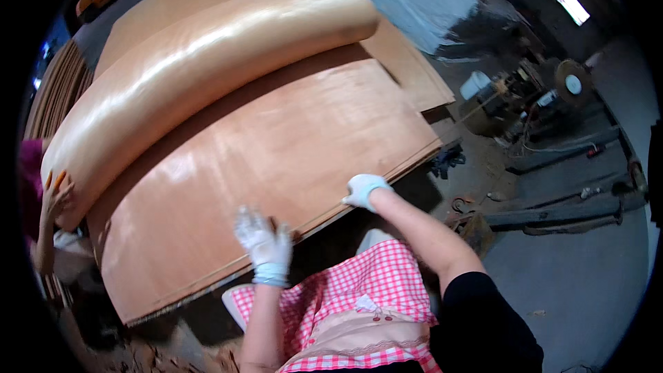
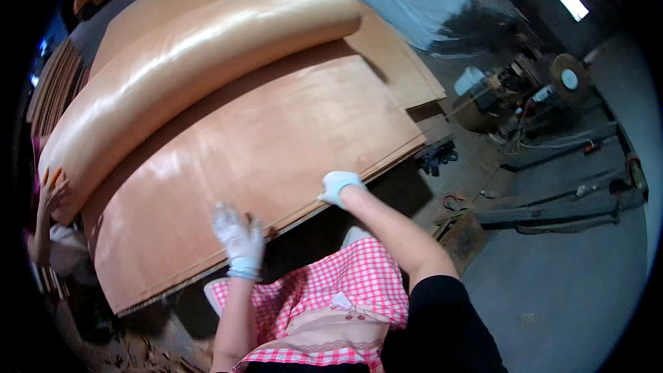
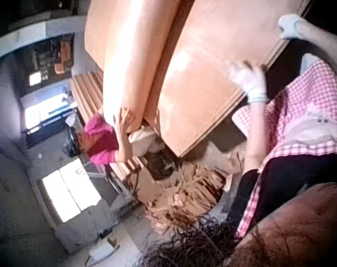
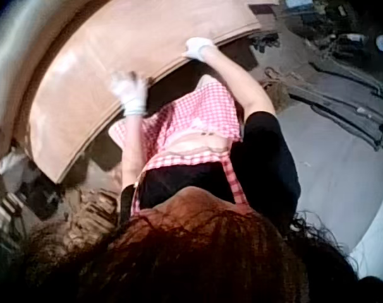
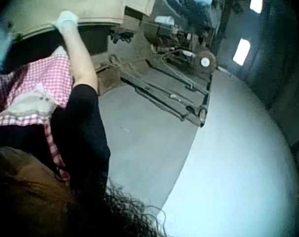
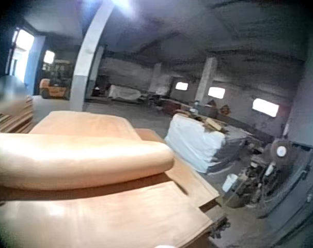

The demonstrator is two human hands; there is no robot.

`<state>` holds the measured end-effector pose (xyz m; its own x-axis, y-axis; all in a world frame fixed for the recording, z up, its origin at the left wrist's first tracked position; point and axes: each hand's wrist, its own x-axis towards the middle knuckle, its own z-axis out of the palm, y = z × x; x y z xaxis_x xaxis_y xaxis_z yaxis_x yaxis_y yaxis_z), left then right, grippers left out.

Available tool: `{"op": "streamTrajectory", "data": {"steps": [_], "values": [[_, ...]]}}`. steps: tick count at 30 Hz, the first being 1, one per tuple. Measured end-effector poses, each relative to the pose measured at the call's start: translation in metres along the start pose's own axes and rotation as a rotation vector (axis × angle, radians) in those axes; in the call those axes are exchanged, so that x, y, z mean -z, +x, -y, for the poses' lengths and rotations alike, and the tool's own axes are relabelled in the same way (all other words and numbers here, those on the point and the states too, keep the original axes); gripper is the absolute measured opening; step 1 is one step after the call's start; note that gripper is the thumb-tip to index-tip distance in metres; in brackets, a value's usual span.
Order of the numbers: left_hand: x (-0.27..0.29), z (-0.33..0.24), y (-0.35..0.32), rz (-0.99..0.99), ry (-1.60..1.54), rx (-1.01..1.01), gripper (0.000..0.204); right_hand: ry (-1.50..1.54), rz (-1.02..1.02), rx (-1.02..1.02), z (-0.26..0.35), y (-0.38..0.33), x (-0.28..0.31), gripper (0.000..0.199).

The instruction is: The person lifts large, thin sheets of wood veneer from a stack and places them onto a workbench. They use a thin wooden stick to assist in separating and aligning the sheets. Another person is visible in the background working on a separate stack of veneers.

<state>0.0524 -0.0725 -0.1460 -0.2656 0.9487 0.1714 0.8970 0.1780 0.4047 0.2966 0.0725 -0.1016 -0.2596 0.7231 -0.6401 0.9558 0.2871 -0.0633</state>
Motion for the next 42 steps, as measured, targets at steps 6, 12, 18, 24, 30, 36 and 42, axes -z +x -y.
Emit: {"op": "streamTrajectory", "data": {"steps": [6,12,18,24,30,36,42], "values": [[-0.048,-0.096,0.027,0.294,0.044,-0.079,0.092,0.156,-0.003,0.071,-0.025,-0.004,-0.006,0.041],[-0.047,-0.089,0.029,0.294,0.005,-0.02,0.096,0.155,-0.066,-0.001,-0.204,-0.008,0.03,0.036],[-0.044,-0.086,0.023,0.298,0.061,-0.011,0.093,0.142,-0.145,-0.277,-0.312,-0.006,0.044,0.036],[-0.04,-0.094,0.024,0.309,0.06,-0.01,0.092,0.66,-0.393,-0.508,-0.34,0.015,-0.01,0.039],[-0.043,-0.073,0.016,0.2,0.024,-0.012,0.084,0.657,-0.869,-0.683,-0.263,-0.006,-0.012,0.041],[-0.017,-0.098,-0.023,-0.052,-0.43,-0.214,0.04,0.978,-0.778,0.135,-0.085,-0.077,-0.047,0.018],[0.048,-0.087,-0.066,-0.033,-0.853,-0.286,0.028,1.499,-0.425,0.521,0.076,-0.16,-0.059,0.03]]}}
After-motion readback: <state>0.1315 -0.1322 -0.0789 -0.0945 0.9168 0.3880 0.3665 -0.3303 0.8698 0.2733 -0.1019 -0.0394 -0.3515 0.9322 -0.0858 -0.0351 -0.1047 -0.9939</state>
